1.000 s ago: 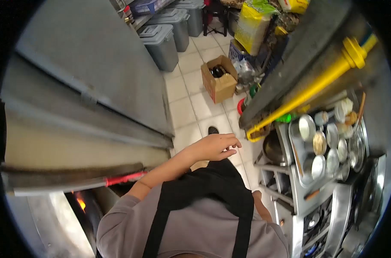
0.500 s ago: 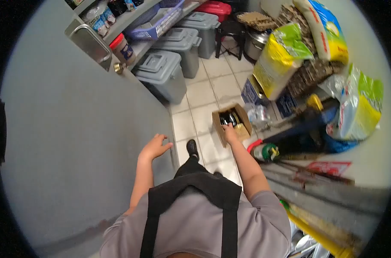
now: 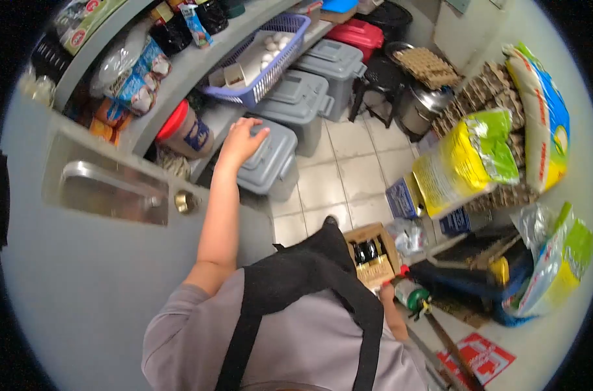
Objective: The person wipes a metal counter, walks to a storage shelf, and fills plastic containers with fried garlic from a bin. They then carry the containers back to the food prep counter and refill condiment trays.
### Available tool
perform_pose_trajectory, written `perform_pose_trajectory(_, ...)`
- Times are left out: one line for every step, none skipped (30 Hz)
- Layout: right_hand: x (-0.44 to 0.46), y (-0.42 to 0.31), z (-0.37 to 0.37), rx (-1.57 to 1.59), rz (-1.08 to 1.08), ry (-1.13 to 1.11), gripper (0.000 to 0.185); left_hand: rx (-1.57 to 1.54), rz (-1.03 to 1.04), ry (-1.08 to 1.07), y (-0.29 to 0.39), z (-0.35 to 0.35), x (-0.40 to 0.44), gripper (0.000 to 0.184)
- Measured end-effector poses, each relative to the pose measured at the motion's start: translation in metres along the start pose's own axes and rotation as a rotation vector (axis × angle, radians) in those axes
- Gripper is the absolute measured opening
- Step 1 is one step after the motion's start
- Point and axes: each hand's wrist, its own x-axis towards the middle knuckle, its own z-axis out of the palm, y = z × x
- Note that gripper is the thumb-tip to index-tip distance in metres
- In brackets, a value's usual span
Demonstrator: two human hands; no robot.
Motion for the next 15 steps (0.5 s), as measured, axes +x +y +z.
perform_pose_trajectory(0.015,0.031,0.022,-0.315,0.149,0.011,0.022,0.011,-0.003,0.008,-0.006,0.000,0.028,0.041)
perform_pose_trajectory(0.024,0.047,0.029,-0.332,0.162,-0.163,0.027,0.048,-0.023,0.061,-0.012,0.003,0.055,0.041)
perform_pose_trajectory(0.026,0.051,0.016,-0.313,0.307,-0.171,0.028,0.082,-0.037,0.108,-0.016,0.009,0.081,0.040)
perform_pose_trajectory(0.032,0.025,-0.006,-0.262,0.376,-0.157,0.030,0.103,-0.054,0.095,-0.014,0.013,0.101,0.036)
perform_pose_trajectory(0.046,0.002,-0.025,-0.210,0.420,-0.135,0.032,0.055,0.004,0.103,-0.017,0.021,0.116,0.033)
perform_pose_trajectory(0.069,-0.020,-0.042,-0.155,0.440,-0.106,0.035,0.006,0.058,0.120,-0.018,0.028,0.131,0.030)
perform_pose_trajectory(0.102,-0.041,-0.060,-0.102,0.438,-0.061,0.038,-0.001,0.059,0.122,-0.016,0.037,0.144,0.030)
perform_pose_trajectory(0.138,-0.065,-0.079,-0.038,0.422,-0.011,0.041,-0.147,0.088,0.043,-0.015,0.048,0.150,0.028)
perform_pose_trajectory(0.175,-0.093,-0.102,0.049,0.399,0.049,0.044,-0.292,0.117,-0.038,-0.014,0.058,0.155,0.026)
perform_pose_trajectory(0.212,-0.123,-0.126,0.179,0.380,0.123,0.047,-0.303,0.091,-0.122,-0.013,0.069,0.159,0.026)
perform_pose_trajectory(0.245,-0.163,-0.157,0.410,0.357,0.221,0.051,-0.316,0.072,-0.199,-0.012,0.084,0.164,0.026)
perform_pose_trajectory(0.285,-0.208,-0.186,0.689,0.306,0.325,0.054,-0.293,0.060,-0.200,-0.015,0.102,0.169,0.027)
perform_pose_trajectory(0.311,-0.265,-0.224,0.832,0.245,0.362,0.058,-0.269,0.042,-0.209,-0.018,0.118,0.171,0.029)
perform_pose_trajectory(0.403,-0.228,-0.193,0.258,0.098,0.281,0.053,-0.260,0.024,-0.216,-0.016,0.128,0.175,0.029)
perform_pose_trajectory(0.435,-0.279,-0.239,-0.145,-0.157,0.194,0.051,-0.248,0.008,-0.219,-0.013,0.135,0.185,0.029)
